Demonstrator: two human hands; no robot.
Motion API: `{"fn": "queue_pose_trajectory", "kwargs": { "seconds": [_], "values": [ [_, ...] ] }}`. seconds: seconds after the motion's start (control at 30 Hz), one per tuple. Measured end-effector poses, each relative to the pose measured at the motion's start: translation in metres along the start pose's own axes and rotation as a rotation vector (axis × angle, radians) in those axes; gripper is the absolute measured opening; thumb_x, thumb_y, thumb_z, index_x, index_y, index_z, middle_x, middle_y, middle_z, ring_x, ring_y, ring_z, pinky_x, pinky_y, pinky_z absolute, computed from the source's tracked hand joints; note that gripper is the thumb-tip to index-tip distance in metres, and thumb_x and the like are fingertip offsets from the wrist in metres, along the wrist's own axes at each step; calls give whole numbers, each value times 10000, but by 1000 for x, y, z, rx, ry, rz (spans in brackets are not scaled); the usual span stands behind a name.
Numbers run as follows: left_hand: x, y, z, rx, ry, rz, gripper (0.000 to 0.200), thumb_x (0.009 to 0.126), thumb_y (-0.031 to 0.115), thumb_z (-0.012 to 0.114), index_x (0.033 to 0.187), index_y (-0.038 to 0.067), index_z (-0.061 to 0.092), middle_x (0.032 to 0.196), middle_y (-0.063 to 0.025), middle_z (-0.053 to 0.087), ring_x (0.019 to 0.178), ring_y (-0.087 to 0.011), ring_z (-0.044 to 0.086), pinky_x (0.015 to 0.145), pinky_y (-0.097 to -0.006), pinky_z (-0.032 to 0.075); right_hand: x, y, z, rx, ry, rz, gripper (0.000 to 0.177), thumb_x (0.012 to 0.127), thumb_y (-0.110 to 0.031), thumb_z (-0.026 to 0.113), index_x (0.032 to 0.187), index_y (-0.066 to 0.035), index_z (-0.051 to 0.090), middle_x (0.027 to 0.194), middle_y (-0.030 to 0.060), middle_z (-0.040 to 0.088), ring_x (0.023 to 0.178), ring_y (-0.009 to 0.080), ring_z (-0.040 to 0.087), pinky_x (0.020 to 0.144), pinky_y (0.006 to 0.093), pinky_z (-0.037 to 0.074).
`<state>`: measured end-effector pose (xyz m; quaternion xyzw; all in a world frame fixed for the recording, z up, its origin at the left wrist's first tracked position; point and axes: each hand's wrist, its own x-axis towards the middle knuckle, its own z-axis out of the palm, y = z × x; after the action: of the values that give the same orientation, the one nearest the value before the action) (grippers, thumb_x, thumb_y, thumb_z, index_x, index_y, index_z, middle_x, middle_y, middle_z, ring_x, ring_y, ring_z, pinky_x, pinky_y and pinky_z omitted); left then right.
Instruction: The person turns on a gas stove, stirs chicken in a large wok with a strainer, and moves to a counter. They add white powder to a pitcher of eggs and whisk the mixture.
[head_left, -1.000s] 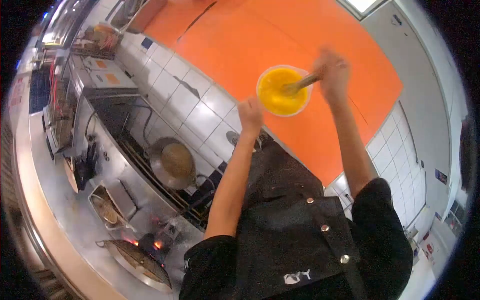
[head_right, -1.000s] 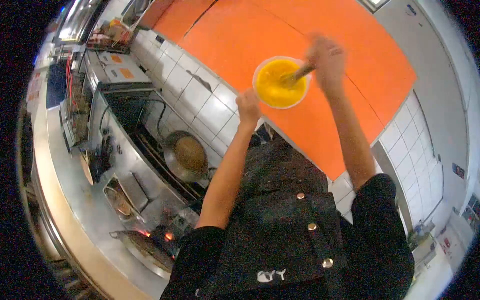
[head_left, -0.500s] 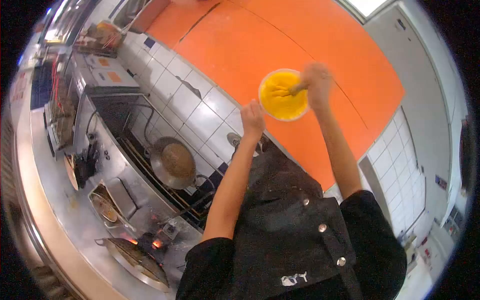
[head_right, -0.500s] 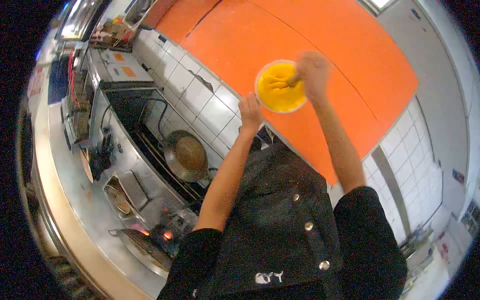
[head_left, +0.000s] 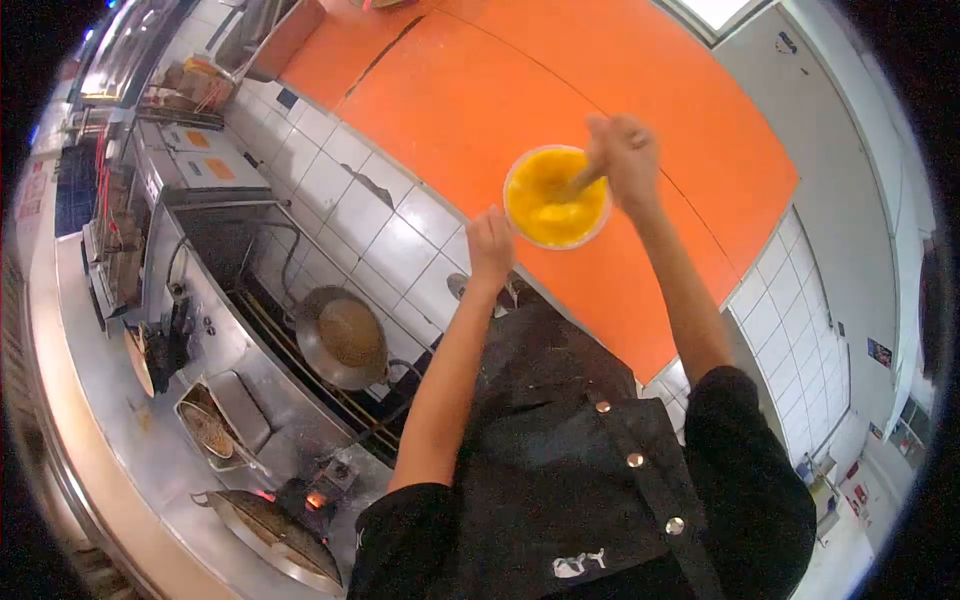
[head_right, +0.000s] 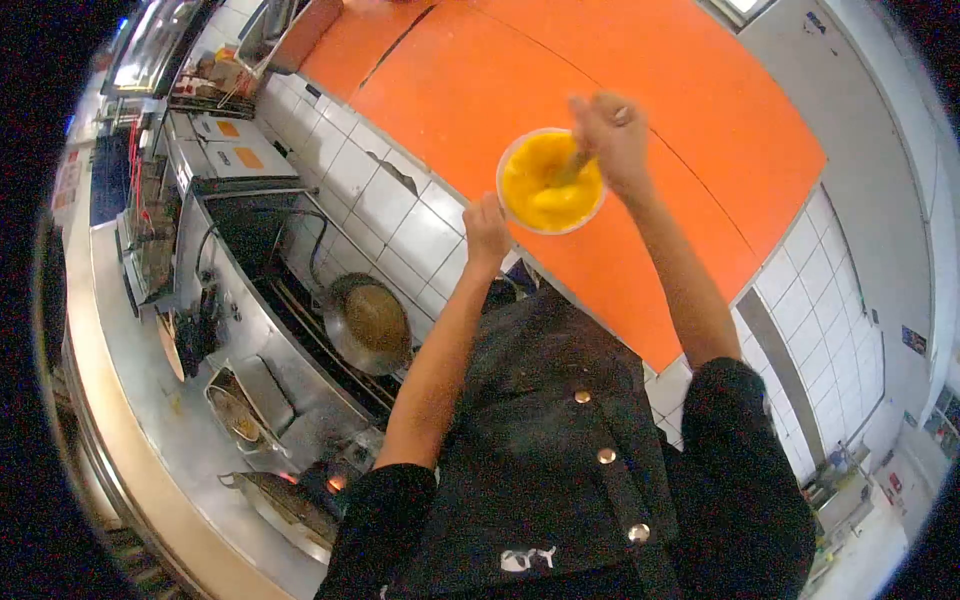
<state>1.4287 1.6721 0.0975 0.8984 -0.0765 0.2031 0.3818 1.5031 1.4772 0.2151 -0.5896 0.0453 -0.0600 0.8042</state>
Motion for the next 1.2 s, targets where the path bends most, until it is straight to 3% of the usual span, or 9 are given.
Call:
{"fn": "queue_pose_trajectory", "kwargs": {
  "seconds": [0.07, 0.27, 0.33, 0.67, 0.77, 0.83, 1.07, 1.13, 1.2],
  "values": [
    [-8, 4, -2, -158, 15, -255, 441, 919, 224, 354, 587, -55, 434, 539, -235, 477, 496, -368, 505, 481, -458, 327, 8, -28, -12, 364, 174, -159, 445, 887, -122, 594, 579, -157, 274, 501, -50, 327, 438, 69, 322, 407, 240, 238],
    [-1, 5, -15, -328, -154, -460, 442, 920, 222, 356, 577, -43, 445, 517, -207, 485, 473, -332, 515, 466, -426, 347, 6, -18, -16, 239, 49, -233, 275, 912, -169, 565, 671, -128, 440, 537, -41, 362, 462, 65, 347, 407, 233, 256],
    [-5, -8, 1, 163, 66, 89, 434, 918, 210, 363, 570, -33, 454, 505, -195, 487, 463, -318, 526, 460, -416, 357, 4, 45, -8, 186, 3, -164, 301, 927, -195, 535, 653, -131, 429, 537, -37, 368, 464, 68, 353, 403, 234, 261],
    [0, 12, -13, -194, -104, -297, 429, 907, 211, 357, 573, -40, 453, 573, -235, 519, 534, -372, 529, 506, -453, 370, 13, -13, -10, 264, -44, -148, 385, 928, -156, 509, 606, -154, 298, 497, -49, 272, 415, 74, 299, 392, 240, 252],
    [-7, 2, -10, -134, 13, -164, 432, 912, 215, 360, 583, -46, 459, 555, -235, 508, 516, -372, 529, 501, -456, 368, 6, 21, 10, 221, 7, -124, 393, 890, -118, 570, 610, -160, 298, 499, -48, 282, 416, 75, 307, 400, 231, 257],
    [-10, -16, -5, -80, -280, -119, 112, 740, -25, 526, 759, 34, 433, 677, -134, 478, 623, -336, 491, 517, -453, 343, 9, 14, 6, 52, 22, -26, 405, 869, -98, 602, 612, -164, 295, 501, -49, 294, 422, 72, 319, 406, 225, 260],
    [-7, -12, -2, 39, -254, -107, 95, 737, -16, 514, 783, 41, 453, 707, -125, 480, 648, -329, 483, 552, -440, 341, 13, 8, 3, 50, 82, -12, 404, 829, 18, 584, 621, -157, 285, 519, -56, 255, 430, 71, 281, 411, 239, 216],
    [-11, -14, -5, 82, -138, 76, 103, 729, -12, 520, 790, 43, 458, 717, -128, 480, 646, -330, 476, 557, -444, 339, 15, 4, -16, 474, 61, -293, 351, 860, -112, 637, 613, -135, 389, 519, -50, 345, 453, 55, 342, 426, 231, 250],
    [-25, -25, -3, 132, -170, 93, 103, 727, -18, 522, 778, 43, 457, 696, -124, 472, 627, -327, 473, 543, -443, 337, -2, 18, 3, 258, 53, -131, 336, 873, -130, 620, 618, -130, 400, 515, -47, 355, 450, 58, 351, 423, 231, 258]
  ]
}}
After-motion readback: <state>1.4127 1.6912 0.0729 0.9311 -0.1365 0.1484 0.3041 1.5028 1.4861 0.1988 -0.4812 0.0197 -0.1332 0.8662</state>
